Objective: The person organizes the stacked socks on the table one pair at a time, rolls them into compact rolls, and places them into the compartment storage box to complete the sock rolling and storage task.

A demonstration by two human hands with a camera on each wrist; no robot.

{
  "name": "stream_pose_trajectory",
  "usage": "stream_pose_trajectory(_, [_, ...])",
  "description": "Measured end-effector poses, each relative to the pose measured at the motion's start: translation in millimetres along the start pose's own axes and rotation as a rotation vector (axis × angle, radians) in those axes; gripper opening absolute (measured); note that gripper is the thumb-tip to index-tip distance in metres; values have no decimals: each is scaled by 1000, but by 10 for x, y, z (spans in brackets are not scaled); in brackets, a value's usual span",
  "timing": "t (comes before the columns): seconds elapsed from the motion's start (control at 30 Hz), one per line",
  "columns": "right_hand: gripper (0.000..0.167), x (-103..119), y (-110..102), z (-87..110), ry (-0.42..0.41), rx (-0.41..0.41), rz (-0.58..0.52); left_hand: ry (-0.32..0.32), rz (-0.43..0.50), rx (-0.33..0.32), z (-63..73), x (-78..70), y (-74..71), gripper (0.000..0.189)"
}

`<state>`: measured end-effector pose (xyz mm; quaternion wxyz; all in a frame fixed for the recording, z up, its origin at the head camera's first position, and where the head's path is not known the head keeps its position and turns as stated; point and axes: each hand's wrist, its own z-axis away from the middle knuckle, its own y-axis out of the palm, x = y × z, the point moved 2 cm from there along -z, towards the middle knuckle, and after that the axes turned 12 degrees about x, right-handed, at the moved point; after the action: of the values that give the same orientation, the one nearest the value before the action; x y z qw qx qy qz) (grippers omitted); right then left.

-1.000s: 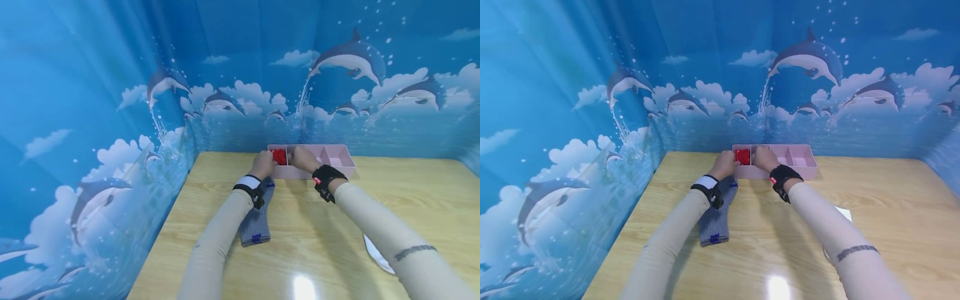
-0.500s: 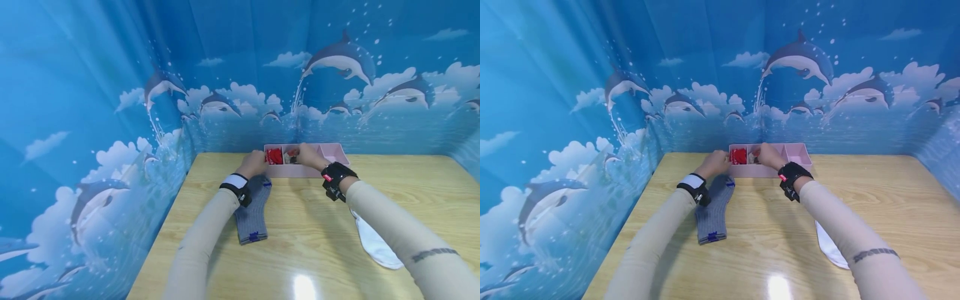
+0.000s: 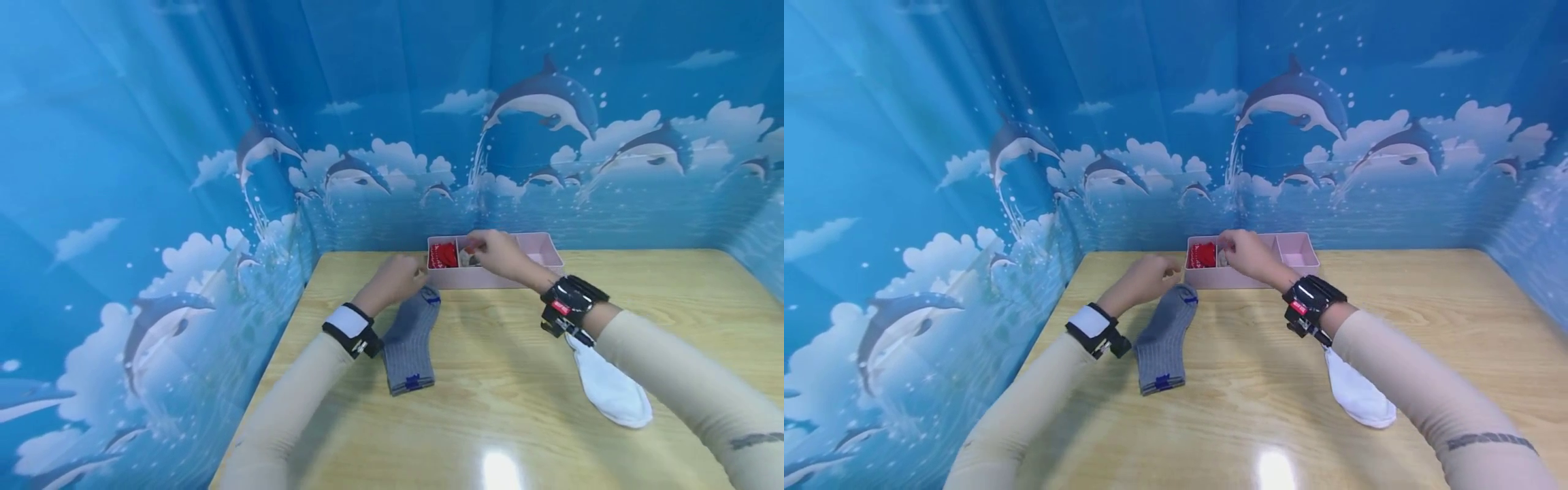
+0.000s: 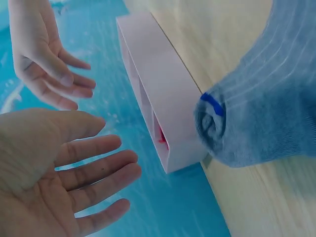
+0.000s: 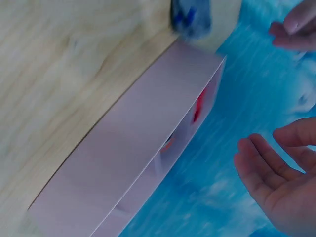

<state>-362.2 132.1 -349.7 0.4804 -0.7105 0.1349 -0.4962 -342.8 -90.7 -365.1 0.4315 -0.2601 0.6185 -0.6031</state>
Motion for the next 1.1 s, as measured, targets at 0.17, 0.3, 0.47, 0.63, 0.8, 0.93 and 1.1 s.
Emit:
stream_pose_trajectory(0.17, [32,306,324,229,-175,-67,110,26,-51,34,348,-78,93,18])
stream_pose_trajectory(0.3, [24,471,651,406,-309,-69,180,36,-5,122,595,-60,245,15])
stream_pose_trajectory(0.47, [20,560,1053,558,-398,23,251,65,34,230,813,-31,417,19])
stream_pose_trajectory(0.63, [16,567,1396,643,-476,159,303,65,65,350,950,-22,588,22])
stream_pose_trajectory(0.8, [17,508,1590,696,-516,222,365,69,10,388,973,-38,739,25])
stream_pose_trajectory(0.93, [19,485,1633,716,-500,193,396,68,-17,368,968,-65,819,30])
stream_pose_trajectory(1.1, [19,478,1632,769,-449,180,442,107,-25,322,958,-127,909,36])
